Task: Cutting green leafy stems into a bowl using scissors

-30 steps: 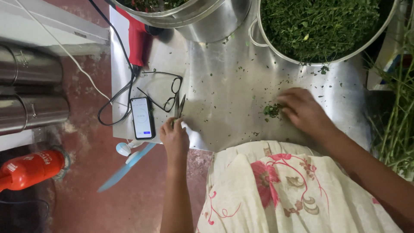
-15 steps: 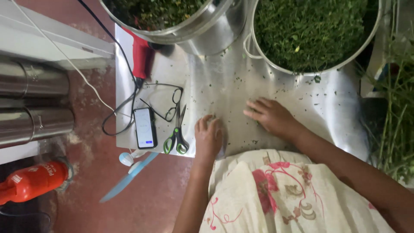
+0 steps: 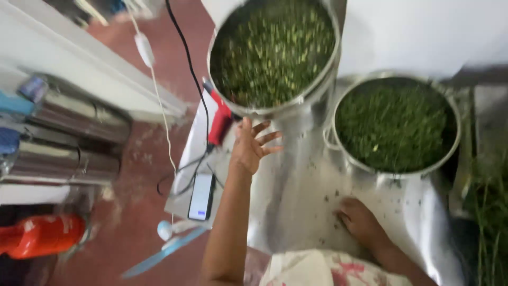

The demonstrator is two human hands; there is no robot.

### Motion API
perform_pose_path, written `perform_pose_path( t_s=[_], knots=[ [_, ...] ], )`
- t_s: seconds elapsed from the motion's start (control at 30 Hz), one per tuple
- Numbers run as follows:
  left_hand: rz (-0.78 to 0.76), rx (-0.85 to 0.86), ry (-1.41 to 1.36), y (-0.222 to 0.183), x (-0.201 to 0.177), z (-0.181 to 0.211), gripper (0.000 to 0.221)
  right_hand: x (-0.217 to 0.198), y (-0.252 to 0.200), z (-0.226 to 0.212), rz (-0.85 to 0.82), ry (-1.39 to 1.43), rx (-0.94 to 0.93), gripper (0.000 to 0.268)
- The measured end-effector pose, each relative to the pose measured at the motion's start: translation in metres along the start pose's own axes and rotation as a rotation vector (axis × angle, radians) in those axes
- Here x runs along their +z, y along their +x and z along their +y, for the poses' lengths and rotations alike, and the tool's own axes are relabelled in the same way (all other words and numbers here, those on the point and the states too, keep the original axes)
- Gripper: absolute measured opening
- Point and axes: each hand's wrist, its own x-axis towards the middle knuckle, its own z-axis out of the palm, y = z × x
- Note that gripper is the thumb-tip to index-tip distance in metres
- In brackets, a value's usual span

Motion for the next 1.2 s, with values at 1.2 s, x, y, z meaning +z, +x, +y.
perform_pose_path(
  t_s=[1.2],
  knots=[
    [0.391, -0.037, 0.276, -0.252, -0.204, -0.141, 0.067, -0.115, -0.069, -0.009, 0.454, 0.059, -0.153, 0.003]
  ],
)
